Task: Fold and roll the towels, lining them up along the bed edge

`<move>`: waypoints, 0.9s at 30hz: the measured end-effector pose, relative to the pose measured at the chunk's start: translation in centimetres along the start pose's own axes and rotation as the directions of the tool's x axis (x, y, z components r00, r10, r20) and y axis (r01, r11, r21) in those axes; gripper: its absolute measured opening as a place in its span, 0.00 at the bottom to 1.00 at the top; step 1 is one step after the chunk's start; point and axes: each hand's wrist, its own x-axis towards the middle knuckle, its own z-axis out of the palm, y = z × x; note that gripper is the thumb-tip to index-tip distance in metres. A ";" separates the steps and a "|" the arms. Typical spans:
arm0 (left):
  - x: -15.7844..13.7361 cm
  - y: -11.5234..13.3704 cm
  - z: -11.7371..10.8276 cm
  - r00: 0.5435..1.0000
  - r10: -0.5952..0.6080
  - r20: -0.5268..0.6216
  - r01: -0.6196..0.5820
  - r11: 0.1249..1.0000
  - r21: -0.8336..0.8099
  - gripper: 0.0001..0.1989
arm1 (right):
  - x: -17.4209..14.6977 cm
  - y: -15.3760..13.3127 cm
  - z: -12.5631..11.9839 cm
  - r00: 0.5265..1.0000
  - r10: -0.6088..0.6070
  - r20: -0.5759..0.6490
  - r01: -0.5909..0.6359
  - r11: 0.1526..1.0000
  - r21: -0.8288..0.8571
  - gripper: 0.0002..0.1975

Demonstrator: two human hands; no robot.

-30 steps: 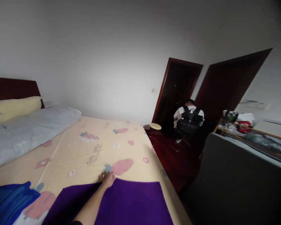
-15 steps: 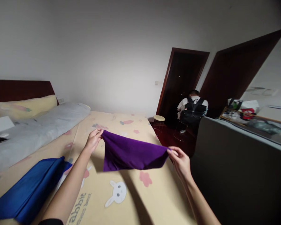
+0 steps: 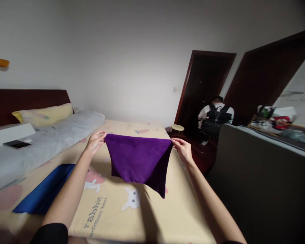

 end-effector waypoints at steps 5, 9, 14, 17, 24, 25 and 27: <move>0.1 0.5 -0.9 0.998 -0.031 0.046 0.029 0.998 0.059 0.20 | 0.1 -0.7 0.1 1.000 0.011 0.023 -0.011 0.999 -0.035 0.27; 0.0 0.3 -1.3 0.996 -0.042 0.076 0.034 0.995 0.095 0.21 | 0.0 -1.1 -0.1 0.999 0.014 0.033 -0.012 0.999 -0.049 0.25; 0.0 -0.1 -1.6 0.995 -0.039 0.087 0.026 0.989 0.143 0.22 | 0.3 -0.8 -0.4 1.000 0.017 0.007 -0.016 0.999 -0.039 0.24; 0.1 -0.3 -1.7 0.996 -0.034 0.081 0.019 0.984 0.178 0.22 | 0.6 -0.5 -0.5 1.000 0.025 0.010 -0.024 0.998 -0.065 0.24; 0.5 -0.9 -2.7 0.995 -0.069 0.069 0.046 0.956 0.289 0.20 | 1.5 0.6 -1.1 0.990 0.084 0.112 -0.057 0.972 -0.230 0.24; 0.6 -1.0 -2.9 0.995 -0.080 0.064 0.057 0.948 0.312 0.19 | 1.7 0.9 -1.1 0.990 0.080 0.115 -0.048 0.965 -0.258 0.24; 1.0 -1.5 -3.4 0.994 -0.103 0.047 0.079 0.928 0.364 0.17 | 2.2 1.4 -1.1 0.991 0.060 0.116 -0.019 0.945 -0.325 0.23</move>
